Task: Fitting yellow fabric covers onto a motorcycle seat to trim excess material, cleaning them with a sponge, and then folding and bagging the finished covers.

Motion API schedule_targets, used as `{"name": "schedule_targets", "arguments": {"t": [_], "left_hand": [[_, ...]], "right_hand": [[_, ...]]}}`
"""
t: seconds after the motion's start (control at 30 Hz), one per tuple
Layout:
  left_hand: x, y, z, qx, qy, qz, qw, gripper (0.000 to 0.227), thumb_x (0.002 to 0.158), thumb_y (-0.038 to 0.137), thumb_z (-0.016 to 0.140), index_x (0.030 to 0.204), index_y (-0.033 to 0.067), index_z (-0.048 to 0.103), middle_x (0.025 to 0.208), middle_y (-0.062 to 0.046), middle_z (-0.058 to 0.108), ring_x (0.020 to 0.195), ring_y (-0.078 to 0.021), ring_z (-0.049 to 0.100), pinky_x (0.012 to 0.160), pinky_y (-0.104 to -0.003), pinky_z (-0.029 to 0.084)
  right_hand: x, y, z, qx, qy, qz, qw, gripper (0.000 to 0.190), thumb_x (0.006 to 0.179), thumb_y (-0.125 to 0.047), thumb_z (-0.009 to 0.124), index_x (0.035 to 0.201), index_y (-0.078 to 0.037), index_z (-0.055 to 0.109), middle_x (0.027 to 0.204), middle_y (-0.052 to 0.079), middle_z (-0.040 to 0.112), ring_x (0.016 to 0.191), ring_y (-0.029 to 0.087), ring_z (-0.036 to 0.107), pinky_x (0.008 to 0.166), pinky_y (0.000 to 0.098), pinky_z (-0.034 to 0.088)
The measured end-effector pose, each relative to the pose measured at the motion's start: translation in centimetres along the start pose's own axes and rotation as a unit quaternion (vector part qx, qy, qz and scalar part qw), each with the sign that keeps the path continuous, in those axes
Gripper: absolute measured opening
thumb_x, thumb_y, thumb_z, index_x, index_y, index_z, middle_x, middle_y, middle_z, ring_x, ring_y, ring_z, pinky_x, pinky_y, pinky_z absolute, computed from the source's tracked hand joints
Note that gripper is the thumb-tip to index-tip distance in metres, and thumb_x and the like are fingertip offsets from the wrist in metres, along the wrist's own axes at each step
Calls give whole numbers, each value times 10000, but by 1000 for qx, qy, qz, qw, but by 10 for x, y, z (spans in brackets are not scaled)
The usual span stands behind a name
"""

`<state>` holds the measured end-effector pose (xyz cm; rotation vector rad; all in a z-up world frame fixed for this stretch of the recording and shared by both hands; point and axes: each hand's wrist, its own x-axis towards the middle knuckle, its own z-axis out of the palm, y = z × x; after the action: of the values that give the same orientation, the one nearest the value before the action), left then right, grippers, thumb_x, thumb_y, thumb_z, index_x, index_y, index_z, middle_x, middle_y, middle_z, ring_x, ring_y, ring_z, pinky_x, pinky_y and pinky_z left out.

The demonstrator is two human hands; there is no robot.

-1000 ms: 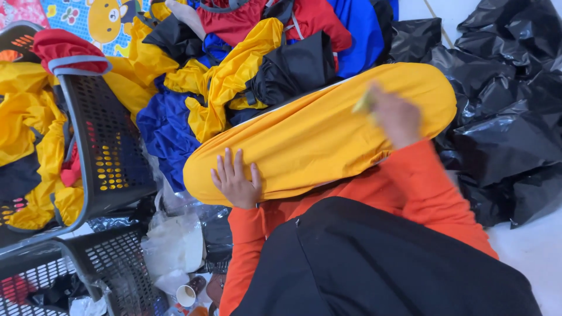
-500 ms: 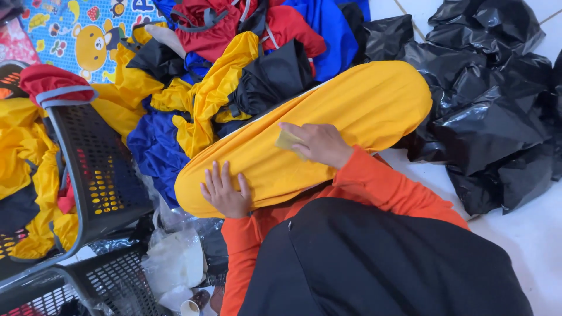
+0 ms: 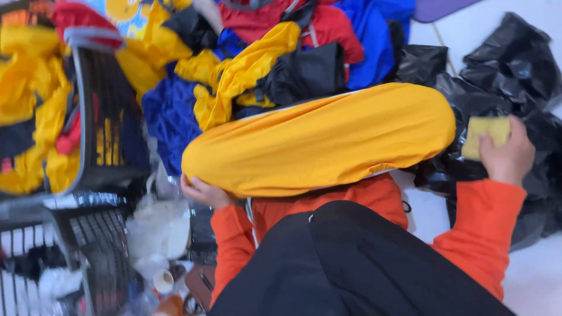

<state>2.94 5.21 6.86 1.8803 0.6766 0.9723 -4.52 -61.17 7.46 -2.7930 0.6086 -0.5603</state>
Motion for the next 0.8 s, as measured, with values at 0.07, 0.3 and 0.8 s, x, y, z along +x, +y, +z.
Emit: {"name": "schedule_targets", "arguments": {"t": [0.07, 0.3, 0.8], "left_hand": [[22, -40, -8, -128, 4, -159, 979, 454, 1022, 344, 373, 1315, 33, 528, 1318, -171, 569, 1158, -293, 600, 1021, -370, 490], [54, -88, -30, -465, -116, -550, 684, 522, 1050, 477, 467, 1286, 46, 642, 1224, -141, 722, 1044, -266, 722, 820, -370, 604], [79, -121, -49, -424, -167, -563, 690, 425, 934, 385, 708, 1196, 50, 703, 1162, -117, 752, 987, -230, 735, 852, -350, 605]], "right_hand": [[-14, 27, 11, 84, -27, -43, 995, 451, 955, -46, 829, 1350, 118, 688, 1096, 279, 728, 860, 413, 683, 794, 450, 546], [-11, 9, 46, 170, -342, 248, 890, 425, 1003, -152, 716, 1313, 116, 606, 1060, 303, 662, 818, 382, 657, 685, 458, 562], [-9, -58, 7, -87, -93, -22, 992, 419, 955, -179, 853, 1304, 16, 729, 1131, 185, 704, 979, 368, 667, 824, 433, 536]]}}
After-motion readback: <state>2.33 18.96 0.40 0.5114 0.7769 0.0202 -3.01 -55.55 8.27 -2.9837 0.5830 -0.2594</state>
